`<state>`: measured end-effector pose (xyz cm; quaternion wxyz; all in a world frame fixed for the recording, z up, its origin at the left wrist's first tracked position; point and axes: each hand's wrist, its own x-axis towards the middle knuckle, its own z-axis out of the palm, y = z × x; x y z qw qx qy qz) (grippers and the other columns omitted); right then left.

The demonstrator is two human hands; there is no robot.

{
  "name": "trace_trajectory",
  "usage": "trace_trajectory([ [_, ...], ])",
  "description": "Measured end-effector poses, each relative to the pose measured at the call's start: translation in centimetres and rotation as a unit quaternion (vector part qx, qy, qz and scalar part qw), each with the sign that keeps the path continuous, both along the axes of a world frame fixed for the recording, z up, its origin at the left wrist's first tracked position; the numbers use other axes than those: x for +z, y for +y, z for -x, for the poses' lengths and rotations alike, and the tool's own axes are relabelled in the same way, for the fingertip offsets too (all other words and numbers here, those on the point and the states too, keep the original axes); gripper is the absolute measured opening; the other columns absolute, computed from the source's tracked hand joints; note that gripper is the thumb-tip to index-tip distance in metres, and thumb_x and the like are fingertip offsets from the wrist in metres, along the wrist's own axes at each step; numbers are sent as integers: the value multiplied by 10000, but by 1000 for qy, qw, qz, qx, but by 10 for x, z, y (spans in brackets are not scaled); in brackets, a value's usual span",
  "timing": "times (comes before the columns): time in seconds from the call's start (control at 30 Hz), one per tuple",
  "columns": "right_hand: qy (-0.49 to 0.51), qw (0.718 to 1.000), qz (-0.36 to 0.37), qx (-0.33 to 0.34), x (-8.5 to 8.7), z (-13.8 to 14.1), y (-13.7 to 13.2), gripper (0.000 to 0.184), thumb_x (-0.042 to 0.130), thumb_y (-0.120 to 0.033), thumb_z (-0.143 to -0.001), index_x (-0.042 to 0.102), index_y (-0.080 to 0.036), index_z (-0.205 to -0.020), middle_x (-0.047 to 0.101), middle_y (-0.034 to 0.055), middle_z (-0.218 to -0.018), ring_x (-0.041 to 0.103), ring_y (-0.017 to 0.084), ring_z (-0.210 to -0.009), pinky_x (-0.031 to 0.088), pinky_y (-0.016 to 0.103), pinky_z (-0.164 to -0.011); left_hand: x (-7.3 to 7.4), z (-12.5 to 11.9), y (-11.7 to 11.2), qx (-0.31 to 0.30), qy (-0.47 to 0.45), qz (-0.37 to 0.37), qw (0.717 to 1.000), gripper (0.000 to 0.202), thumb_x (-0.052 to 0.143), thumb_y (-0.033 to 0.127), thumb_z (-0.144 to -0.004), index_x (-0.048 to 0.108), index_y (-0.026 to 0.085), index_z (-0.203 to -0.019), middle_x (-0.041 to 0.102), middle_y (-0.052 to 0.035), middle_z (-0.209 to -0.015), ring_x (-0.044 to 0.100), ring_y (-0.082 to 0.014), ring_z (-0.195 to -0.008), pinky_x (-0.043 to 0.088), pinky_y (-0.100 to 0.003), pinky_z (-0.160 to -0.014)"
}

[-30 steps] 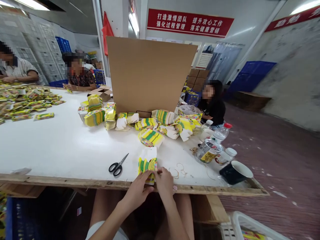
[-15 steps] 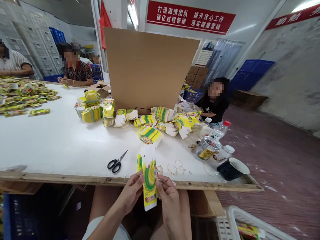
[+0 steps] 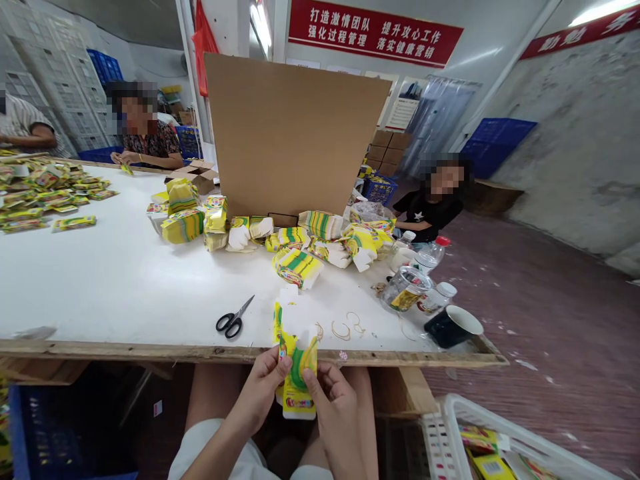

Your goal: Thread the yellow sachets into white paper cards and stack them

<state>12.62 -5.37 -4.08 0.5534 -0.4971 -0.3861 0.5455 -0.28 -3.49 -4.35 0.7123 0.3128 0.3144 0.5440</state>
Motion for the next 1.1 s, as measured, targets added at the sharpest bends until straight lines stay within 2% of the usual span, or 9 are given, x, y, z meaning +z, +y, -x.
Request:
trace_trajectory([
  [0.1, -29, 999, -14, -3, -6, -1, -3, 329, 750, -486, -751, 680, -170, -809, 719, 74, -759, 658, 228, -687, 549, 329, -631, -1, -4, -1, 25, 53, -9, 998, 404, 739, 501, -759, 725, 149, -956, 779, -96, -889, 714, -249, -838, 553, -342, -791],
  [0.2, -78, 996, -38, -17, -13, -5, -3, 298, 715, -473, -790, 650, -183, -802, 705, 63, -755, 660, 229, -710, 546, 314, -636, -1, -4, -3, 58, 115, -42, 991, 501, 725, 431, -796, 574, 192, -1209, 769, -89, -965, 713, -234, -873, 552, -329, -798],
  [0.33, -94, 993, -74, -7, -14, -13, 2, 370, 715, -433, -803, 620, -199, -1075, 730, 96, -985, 691, 248, -870, 567, 332, -746, 5, 2, -7, 39, 165, -100, 980, 652, 650, 353, -868, 329, 218, -1419, 712, -144, -1139, 695, -250, -990, 528, -367, -885],
  [0.47, -70, 992, -101, 30, -4, -24, 7, 551, 689, -412, -835, 513, -229, -1324, 704, 110, -1137, 685, 240, -988, 565, 329, -826, 11, 10, -7, -38, 164, -127, 978, 564, 620, 335, -890, 400, 215, -1396, 682, -152, -1184, 663, -259, -1051, 498, -359, -916],
  [0.6, -79, 990, -85, 81, 9, -33, 10, 346, 694, -450, -822, 686, -198, -1059, 736, 96, -975, 694, 241, -872, 565, 303, -743, 16, 13, -7, -98, 105, -106, 984, 381, 682, 321, -853, 538, 239, -1196, 723, -76, -1026, 668, -210, -955, 487, -278, -817],
  [0.7, -106, 988, -82, 73, 16, -35, 11, 301, 667, -491, -830, 714, -195, -846, 709, 53, -770, 652, 203, -704, 527, 259, -625, 18, 13, -9, -129, 60, -78, 987, 325, 722, 316, -821, 568, 235, -1096, 722, -61, -970, 670, -189, -873, 482, -251, -743],
  [0.9, -130, 985, -111, 36, 15, -31, 13, 266, 676, -475, -825, 701, -210, -812, 701, 53, -780, 652, 214, -757, 531, 275, -683, 13, 18, -12, -142, 60, -44, 987, 714, 736, 314, -812, 347, 318, -1411, 733, -79, -1038, 698, -235, -919, 512, -323, -807],
  [1.03, -95, 990, -92, -40, 8, -32, 14, 322, 686, -497, -816, 652, -216, -970, 669, 34, -778, 612, 177, -677, 497, 244, -586, 5, 21, -8, -113, 99, -62, 987, 487, 693, 309, -844, 530, 285, -1301, 710, -105, -1146, 674, -264, -1030, 510, -334, -865],
  [1.1, -89, 994, -61, -8, 7, -35, 14, 374, 638, -531, -843, 670, -194, -1001, 613, 4, -658, 541, 147, -567, 446, 231, -518, 3, 20, -7, -73, 156, -98, 980, 407, 669, 293, -859, 595, 263, -1258, 672, -113, -1236, 624, -279, -1137, 491, -338, -930],
])
